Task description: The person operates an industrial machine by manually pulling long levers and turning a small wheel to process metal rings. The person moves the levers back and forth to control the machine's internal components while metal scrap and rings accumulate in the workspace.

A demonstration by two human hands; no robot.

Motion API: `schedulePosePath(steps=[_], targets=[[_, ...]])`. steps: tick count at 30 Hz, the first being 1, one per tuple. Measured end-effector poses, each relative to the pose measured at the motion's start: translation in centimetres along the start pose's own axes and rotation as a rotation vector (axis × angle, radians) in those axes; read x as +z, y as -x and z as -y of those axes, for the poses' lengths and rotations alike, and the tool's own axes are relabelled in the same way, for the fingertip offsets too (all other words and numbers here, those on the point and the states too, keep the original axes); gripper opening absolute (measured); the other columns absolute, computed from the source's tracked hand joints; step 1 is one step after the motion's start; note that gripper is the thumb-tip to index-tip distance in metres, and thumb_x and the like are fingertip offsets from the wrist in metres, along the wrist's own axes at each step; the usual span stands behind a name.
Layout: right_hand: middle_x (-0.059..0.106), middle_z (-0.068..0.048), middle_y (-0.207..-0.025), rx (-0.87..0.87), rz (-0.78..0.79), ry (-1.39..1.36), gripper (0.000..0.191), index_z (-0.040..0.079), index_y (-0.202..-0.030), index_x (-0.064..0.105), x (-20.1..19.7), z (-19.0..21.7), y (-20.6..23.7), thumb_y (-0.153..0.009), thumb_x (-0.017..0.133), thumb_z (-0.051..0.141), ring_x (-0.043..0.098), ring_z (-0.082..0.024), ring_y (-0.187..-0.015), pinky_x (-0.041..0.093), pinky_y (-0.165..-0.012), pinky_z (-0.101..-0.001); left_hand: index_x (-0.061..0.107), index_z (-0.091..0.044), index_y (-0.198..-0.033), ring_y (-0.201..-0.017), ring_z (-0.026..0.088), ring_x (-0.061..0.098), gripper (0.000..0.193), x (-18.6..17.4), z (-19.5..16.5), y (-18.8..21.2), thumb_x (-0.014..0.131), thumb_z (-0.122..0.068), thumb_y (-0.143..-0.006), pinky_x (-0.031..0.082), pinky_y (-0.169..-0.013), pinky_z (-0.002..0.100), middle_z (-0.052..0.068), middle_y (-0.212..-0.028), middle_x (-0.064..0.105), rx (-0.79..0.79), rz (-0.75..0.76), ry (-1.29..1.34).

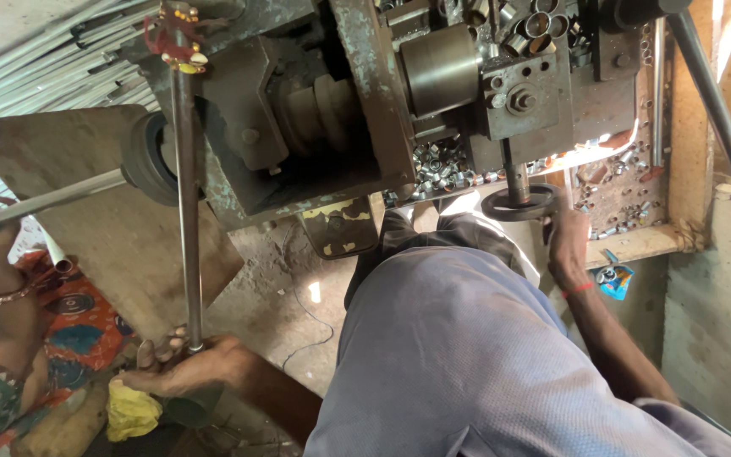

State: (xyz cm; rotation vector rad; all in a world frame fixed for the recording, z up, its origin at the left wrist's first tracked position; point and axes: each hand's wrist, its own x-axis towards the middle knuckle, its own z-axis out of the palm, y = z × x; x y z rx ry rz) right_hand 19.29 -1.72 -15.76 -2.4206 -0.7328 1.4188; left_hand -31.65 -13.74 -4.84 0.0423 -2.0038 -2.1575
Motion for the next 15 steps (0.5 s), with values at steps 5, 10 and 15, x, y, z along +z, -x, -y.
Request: schedulePosePath(steps=[5,10,15], targets=[[0.056,-0.016,-0.091,-0.177,0.414,0.415,0.060,-0.005,-0.107,0.065,3.7,1.0,-0.2,-0.107,0.053,0.054,0.048,-0.022,-0.078,0.035,-0.065,-0.0353,0.062,-0.002,-0.088,-0.057,0.010,0.049,0.052,0.1,0.3,-0.3,0.062,-0.053,-0.100,0.050,-0.053,0.026,0.000,-0.070,0.047,-0.011,0.019,0.060],[0.063,-0.015,-0.114,-0.308,0.428,0.229,0.044,0.003,-0.116,0.070,0.0,1.9,-1.8,-0.106,0.041,0.035,0.057,-0.025,-0.101,0.043,-0.087,-0.0380,0.061,-0.004,-0.087,-0.055,0.011,0.050,0.050,-0.2,0.0,-0.3,0.062,-0.052,-0.100,0.050,-0.052,0.026,-0.001,-0.066,0.046,-0.077,-0.038,0.026],[0.069,-0.014,-0.125,-0.359,0.699,0.547,0.046,0.008,-0.118,0.075,-2.2,0.6,-0.7,-0.105,0.034,0.024,0.065,-0.027,-0.114,0.048,-0.099,-0.0398,0.062,-0.004,-0.087,-0.056,0.010,0.049,0.050,0.0,0.0,-0.3,0.062,-0.052,-0.100,0.049,-0.053,0.025,-0.001,-0.065,0.044,-0.049,0.004,0.077]])
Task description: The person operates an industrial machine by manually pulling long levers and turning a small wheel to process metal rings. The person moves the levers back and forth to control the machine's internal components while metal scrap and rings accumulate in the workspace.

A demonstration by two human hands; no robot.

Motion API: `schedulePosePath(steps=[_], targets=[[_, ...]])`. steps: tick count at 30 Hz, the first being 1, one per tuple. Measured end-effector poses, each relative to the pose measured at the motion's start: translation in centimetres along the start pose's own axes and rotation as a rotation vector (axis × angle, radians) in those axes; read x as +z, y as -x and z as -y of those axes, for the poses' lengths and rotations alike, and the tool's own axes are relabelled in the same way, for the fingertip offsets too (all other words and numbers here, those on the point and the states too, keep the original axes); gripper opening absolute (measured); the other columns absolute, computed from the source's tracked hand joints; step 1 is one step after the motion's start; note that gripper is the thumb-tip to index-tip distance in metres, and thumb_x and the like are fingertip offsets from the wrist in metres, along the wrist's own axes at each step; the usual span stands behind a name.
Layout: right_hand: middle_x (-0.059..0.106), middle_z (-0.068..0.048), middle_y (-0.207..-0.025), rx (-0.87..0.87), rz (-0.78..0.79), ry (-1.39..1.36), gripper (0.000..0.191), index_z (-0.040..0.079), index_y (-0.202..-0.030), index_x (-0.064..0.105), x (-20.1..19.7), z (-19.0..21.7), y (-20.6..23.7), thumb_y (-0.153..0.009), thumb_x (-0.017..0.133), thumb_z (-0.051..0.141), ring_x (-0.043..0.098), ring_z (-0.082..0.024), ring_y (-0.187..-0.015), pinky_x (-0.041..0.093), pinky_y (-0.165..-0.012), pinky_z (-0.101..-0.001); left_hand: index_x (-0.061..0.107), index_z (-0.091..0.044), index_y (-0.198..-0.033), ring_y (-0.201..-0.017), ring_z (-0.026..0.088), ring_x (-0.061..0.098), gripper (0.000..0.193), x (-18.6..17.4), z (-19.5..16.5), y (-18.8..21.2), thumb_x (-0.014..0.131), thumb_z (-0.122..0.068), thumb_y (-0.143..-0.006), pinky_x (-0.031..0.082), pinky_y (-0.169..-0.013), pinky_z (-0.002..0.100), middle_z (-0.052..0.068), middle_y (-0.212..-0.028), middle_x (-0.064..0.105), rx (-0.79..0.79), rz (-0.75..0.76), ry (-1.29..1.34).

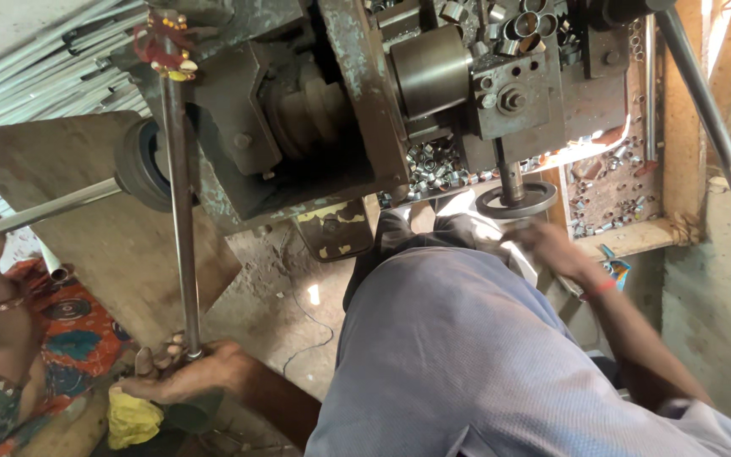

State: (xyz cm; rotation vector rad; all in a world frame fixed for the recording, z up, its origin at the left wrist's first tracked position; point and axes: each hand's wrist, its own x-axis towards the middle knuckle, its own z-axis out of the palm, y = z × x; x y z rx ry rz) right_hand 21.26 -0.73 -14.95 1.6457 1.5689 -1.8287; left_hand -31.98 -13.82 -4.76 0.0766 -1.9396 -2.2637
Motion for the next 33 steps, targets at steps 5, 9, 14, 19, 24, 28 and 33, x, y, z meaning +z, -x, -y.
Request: schedulePosePath(steps=[5,9,14,19,24,28,33], targets=[[0.075,-0.017,-0.107,-0.140,-0.128,0.313,0.034,0.005,-0.115,0.069,0.6,0.5,-5.3,-0.102,0.044,0.024,0.073,-0.031,-0.094,0.058,-0.081,-0.0436,0.062,-0.005,-0.087,-0.057,0.009,0.052,0.050,-0.9,-0.2,1.6,0.061,-0.053,-0.100,0.050,-0.052,0.023,-0.002,-0.069,0.050,-0.019,0.053,0.003],[0.076,-0.018,-0.108,-0.069,-0.192,0.253,0.034,0.003,-0.113,0.072,0.0,1.5,-6.5,-0.098,0.049,0.023,0.073,-0.030,-0.097,0.057,-0.085,-0.0431,0.061,-0.006,-0.084,-0.051,0.008,0.049,0.052,-0.9,-0.1,1.5,0.060,-0.056,-0.098,0.047,-0.046,0.022,-0.003,-0.066,0.050,0.031,0.026,-0.058],[0.078,-0.017,-0.110,-0.038,-0.121,-0.013,0.039,-0.005,-0.114,0.073,2.0,1.9,-3.4,-0.098,0.049,0.022,0.074,-0.025,-0.103,0.055,-0.095,-0.0381,0.062,-0.004,-0.090,-0.055,0.009,0.049,0.050,0.0,0.3,-0.3,0.061,-0.052,-0.102,0.047,-0.051,0.024,-0.001,-0.069,0.050,0.002,-0.013,0.012],[0.074,-0.007,-0.114,0.049,-0.239,-0.750,0.038,0.001,-0.121,0.070,0.8,0.2,-2.5,-0.101,0.047,0.025,0.066,-0.016,-0.105,0.050,-0.095,-0.0323,0.060,-0.005,-0.085,-0.053,0.011,0.048,0.051,-0.1,0.1,-0.2,0.060,-0.054,-0.099,0.049,-0.050,0.027,0.000,-0.064,0.046,0.007,0.013,0.000],[0.067,-0.006,-0.098,0.023,-0.254,-0.242,0.034,0.000,-0.109,0.068,2.0,-0.4,-3.7,-0.104,0.056,0.032,0.063,-0.017,-0.089,0.050,-0.080,-0.0344,0.062,-0.005,-0.088,-0.057,0.009,0.048,0.050,0.3,0.4,-0.2,0.062,-0.055,-0.098,0.047,-0.052,0.025,-0.001,-0.070,0.049,-0.020,-0.056,-0.017],[0.061,-0.008,-0.084,0.093,-0.401,-0.775,0.047,-0.004,-0.096,0.065,3.7,-0.3,-2.3,-0.107,0.064,0.042,0.062,-0.018,-0.075,0.050,-0.071,-0.0366,0.061,-0.006,-0.087,-0.056,0.010,0.046,0.051,0.1,0.2,-0.3,0.061,-0.055,-0.098,0.048,-0.052,0.025,-0.002,-0.068,0.045,-0.027,-0.081,-0.034],[0.055,-0.005,-0.075,0.110,-0.762,-0.970,0.073,-0.002,-0.102,0.064,1.6,-0.4,-1.2,-0.109,0.043,0.068,0.053,-0.016,-0.064,0.050,-0.060,-0.0348,0.061,-0.006,-0.085,-0.055,0.010,0.045,0.051,0.1,0.1,0.0,0.059,-0.055,-0.099,0.047,-0.051,0.025,-0.002,-0.065,0.043,-0.015,-0.038,-0.008]])
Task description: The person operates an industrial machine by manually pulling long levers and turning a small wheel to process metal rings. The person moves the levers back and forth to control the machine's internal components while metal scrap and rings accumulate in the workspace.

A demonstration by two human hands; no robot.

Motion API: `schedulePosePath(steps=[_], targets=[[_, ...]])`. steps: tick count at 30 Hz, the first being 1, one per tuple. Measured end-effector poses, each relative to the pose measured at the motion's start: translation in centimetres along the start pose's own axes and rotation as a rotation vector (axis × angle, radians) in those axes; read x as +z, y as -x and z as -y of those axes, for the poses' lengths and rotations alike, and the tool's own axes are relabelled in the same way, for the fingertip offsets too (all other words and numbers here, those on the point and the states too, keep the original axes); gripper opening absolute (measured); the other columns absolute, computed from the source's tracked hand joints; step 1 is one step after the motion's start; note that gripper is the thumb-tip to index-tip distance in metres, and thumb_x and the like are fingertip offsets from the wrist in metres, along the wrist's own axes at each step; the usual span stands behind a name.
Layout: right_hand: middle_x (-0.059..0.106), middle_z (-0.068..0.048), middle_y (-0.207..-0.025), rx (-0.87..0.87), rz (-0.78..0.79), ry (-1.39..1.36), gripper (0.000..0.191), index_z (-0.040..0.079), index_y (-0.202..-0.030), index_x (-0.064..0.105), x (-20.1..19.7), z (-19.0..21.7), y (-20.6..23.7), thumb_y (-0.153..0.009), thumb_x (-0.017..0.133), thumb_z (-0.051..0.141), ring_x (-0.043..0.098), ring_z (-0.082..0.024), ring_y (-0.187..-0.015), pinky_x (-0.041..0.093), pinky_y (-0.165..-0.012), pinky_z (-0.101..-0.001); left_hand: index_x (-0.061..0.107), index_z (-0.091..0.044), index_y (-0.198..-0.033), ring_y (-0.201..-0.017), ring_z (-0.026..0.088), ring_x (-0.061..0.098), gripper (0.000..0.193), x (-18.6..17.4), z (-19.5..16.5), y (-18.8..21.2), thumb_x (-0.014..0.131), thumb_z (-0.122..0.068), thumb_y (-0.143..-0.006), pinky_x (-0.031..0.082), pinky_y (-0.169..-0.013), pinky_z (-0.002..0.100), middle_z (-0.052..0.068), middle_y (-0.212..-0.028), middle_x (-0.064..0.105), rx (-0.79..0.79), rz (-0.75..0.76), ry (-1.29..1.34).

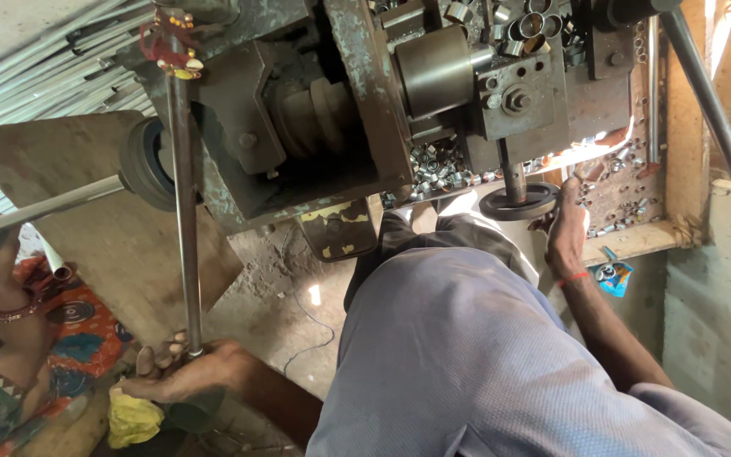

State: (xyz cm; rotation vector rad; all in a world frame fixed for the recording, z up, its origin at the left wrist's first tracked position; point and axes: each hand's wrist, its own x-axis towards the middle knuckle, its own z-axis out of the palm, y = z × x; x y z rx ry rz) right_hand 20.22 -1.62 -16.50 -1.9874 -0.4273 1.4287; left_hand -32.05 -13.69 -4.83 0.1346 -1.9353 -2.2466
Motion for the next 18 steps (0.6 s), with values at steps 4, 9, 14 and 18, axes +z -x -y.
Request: schedulePosePath(steps=[4,9,14,18], targets=[[0.067,-0.006,-0.087,-0.033,-0.016,0.073,0.087,-0.002,-0.114,0.070,0.3,0.7,-1.2,-0.103,0.034,0.076,0.059,-0.013,-0.073,0.051,-0.067,-0.0292,0.058,-0.006,-0.086,-0.055,0.009,0.046,0.049,0.1,-0.3,0.3,0.060,-0.052,-0.102,0.047,-0.050,0.025,-0.001,-0.066,0.045,-0.001,0.067,0.027],[0.072,0.002,-0.111,-0.090,0.038,-0.118,0.077,0.016,-0.134,0.057,1.6,0.9,-1.5,-0.093,0.041,0.079,0.068,-0.008,-0.090,0.056,-0.075,-0.0245,0.059,-0.004,-0.087,-0.052,0.010,0.053,0.049,0.1,-0.3,0.4,0.057,-0.051,-0.103,0.054,-0.050,0.027,-0.001,-0.064,0.048,0.063,0.034,-0.040],[0.047,0.002,-0.070,-0.018,0.016,0.037,0.084,0.005,-0.107,0.068,0.2,1.9,-0.7,-0.107,0.031,0.081,0.038,-0.011,-0.059,0.028,-0.053,-0.0274,0.059,-0.004,-0.086,-0.051,0.010,0.051,0.051,0.1,-0.1,0.2,0.057,-0.052,-0.102,0.054,-0.049,0.026,-0.001,-0.063,0.047,0.066,0.033,-0.057],[0.047,0.000,-0.063,-0.018,0.041,0.372,0.076,-0.003,-0.092,0.061,0.4,0.8,1.2,-0.108,0.043,0.069,0.042,-0.010,-0.056,0.030,-0.051,-0.0288,0.060,-0.003,-0.088,-0.053,0.009,0.050,0.050,0.1,-0.3,0.3,0.059,-0.052,-0.101,0.054,-0.050,0.025,-0.002,-0.064,0.045,0.060,0.023,-0.063]])
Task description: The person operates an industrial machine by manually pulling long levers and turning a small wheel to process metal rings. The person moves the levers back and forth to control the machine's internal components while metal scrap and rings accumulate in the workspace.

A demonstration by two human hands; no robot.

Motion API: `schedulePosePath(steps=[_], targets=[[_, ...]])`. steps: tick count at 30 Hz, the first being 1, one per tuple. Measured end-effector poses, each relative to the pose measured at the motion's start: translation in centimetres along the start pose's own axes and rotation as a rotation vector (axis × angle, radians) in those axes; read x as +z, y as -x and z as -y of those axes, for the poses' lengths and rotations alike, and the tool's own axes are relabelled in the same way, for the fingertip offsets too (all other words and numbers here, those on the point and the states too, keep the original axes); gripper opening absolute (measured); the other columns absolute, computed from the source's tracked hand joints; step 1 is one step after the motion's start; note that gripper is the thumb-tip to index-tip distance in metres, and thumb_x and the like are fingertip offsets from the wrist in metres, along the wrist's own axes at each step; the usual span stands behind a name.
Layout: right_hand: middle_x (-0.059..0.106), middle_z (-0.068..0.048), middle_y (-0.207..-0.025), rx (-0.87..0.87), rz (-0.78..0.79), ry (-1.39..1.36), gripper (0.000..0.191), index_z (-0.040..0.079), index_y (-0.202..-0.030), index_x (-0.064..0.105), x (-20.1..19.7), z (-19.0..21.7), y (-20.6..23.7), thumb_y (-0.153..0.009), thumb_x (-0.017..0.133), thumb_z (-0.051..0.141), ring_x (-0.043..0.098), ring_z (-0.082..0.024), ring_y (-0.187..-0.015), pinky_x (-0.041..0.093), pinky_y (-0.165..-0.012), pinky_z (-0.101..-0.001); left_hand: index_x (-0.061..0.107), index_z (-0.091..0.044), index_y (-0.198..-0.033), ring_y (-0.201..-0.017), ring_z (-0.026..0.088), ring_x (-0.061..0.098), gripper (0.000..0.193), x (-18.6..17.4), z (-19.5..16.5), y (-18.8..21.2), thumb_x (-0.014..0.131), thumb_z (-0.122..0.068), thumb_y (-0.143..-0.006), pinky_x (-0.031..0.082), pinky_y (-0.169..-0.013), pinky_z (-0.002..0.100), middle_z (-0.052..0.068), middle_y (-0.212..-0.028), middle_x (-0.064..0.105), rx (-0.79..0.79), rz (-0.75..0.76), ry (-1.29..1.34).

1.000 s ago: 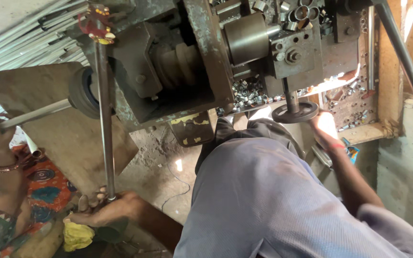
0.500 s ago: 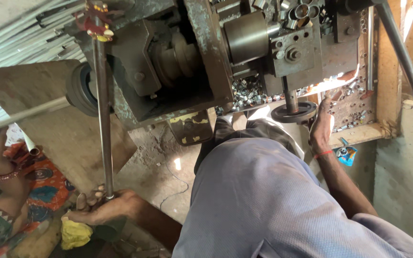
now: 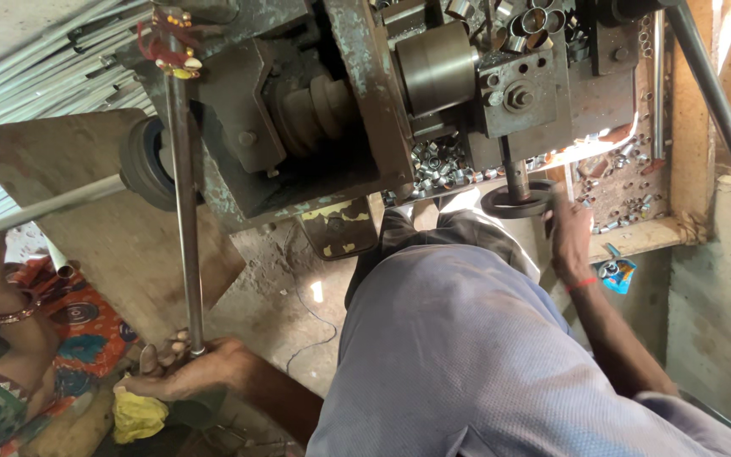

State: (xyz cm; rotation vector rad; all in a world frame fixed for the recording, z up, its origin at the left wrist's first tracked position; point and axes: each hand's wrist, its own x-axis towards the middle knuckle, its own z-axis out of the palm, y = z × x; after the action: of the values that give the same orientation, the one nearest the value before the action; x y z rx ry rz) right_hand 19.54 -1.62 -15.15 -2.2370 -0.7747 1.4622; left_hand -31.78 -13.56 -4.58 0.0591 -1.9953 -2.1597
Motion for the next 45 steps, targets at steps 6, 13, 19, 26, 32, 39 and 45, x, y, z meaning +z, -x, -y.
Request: schedulePosePath(steps=[6,13,19,26,32,39,45], targets=[[0.060,-0.011,-0.097,-0.123,0.385,0.535,0.046,-0.002,-0.116,0.066,4.1,-0.5,-1.5,-0.107,0.049,0.040,0.053,-0.022,-0.089,0.042,-0.078,-0.0367,0.061,-0.003,-0.088,-0.054,0.009,0.049,0.050,0.3,-0.2,0.2,0.064,-0.052,-0.098,0.050,-0.050,0.025,-0.002,-0.067,0.049,-0.036,-0.018,0.013],[0.071,-0.017,-0.126,-0.064,0.444,0.349,0.043,0.003,-0.129,0.069,-2.1,0.6,-2.2,-0.107,0.040,0.026,0.063,-0.028,-0.116,0.048,-0.104,-0.0379,0.062,-0.002,-0.090,-0.055,0.008,0.046,0.053,-0.5,0.2,-0.4,0.063,-0.054,-0.099,0.047,-0.052,0.024,-0.003,-0.064,0.041,-0.045,0.001,0.068],[0.067,-0.014,-0.129,-0.323,0.700,0.735,0.045,0.011,-0.133,0.062,1.5,1.4,-2.5,-0.098,0.042,0.031,0.064,-0.028,-0.114,0.051,-0.095,-0.0398,0.062,-0.002,-0.093,-0.060,0.012,0.049,0.046,-2.1,1.4,-0.5,0.064,-0.048,-0.102,0.051,-0.059,0.027,0.002,-0.071,0.048,-0.071,0.115,0.175],[0.070,-0.018,-0.127,-0.534,0.575,1.034,0.041,0.011,-0.124,0.067,2.8,1.1,-4.9,-0.101,0.046,0.038,0.067,-0.036,-0.112,0.053,-0.092,-0.0474,0.060,-0.005,-0.088,-0.059,0.009,0.047,0.049,-2.0,1.0,-0.3,0.063,-0.053,-0.100,0.044,-0.051,0.022,-0.001,-0.074,0.047,-0.081,-0.025,0.031],[0.072,-0.023,-0.121,-0.202,0.595,0.262,0.038,0.001,-0.125,0.067,0.7,-0.4,-1.9,-0.101,0.047,0.024,0.071,-0.028,-0.114,0.054,-0.101,-0.0387,0.060,-0.004,-0.086,-0.057,0.010,0.046,0.053,-0.3,0.2,-0.9,0.062,-0.056,-0.097,0.046,-0.050,0.025,0.000,-0.072,0.046,-0.025,-0.077,-0.034],[0.072,-0.010,-0.102,-0.138,0.441,0.397,0.033,0.003,-0.118,0.068,0.7,0.1,-2.4,-0.097,0.057,0.025,0.065,-0.020,-0.090,0.054,-0.080,-0.0384,0.061,-0.003,-0.088,-0.059,0.009,0.046,0.053,-0.4,0.1,-0.4,0.062,-0.055,-0.097,0.047,-0.052,0.025,0.001,-0.075,0.048,-0.023,-0.061,-0.024],[0.052,-0.006,-0.079,0.162,0.176,-0.234,0.068,-0.006,-0.105,0.062,1.6,-1.4,-0.4,-0.116,0.051,0.061,0.046,-0.017,-0.073,0.043,-0.069,-0.0313,0.060,-0.003,-0.089,-0.060,0.010,0.048,0.053,-0.5,0.2,-0.4,0.063,-0.056,-0.096,0.048,-0.052,0.025,0.003,-0.079,0.051,-0.006,-0.055,-0.037]])
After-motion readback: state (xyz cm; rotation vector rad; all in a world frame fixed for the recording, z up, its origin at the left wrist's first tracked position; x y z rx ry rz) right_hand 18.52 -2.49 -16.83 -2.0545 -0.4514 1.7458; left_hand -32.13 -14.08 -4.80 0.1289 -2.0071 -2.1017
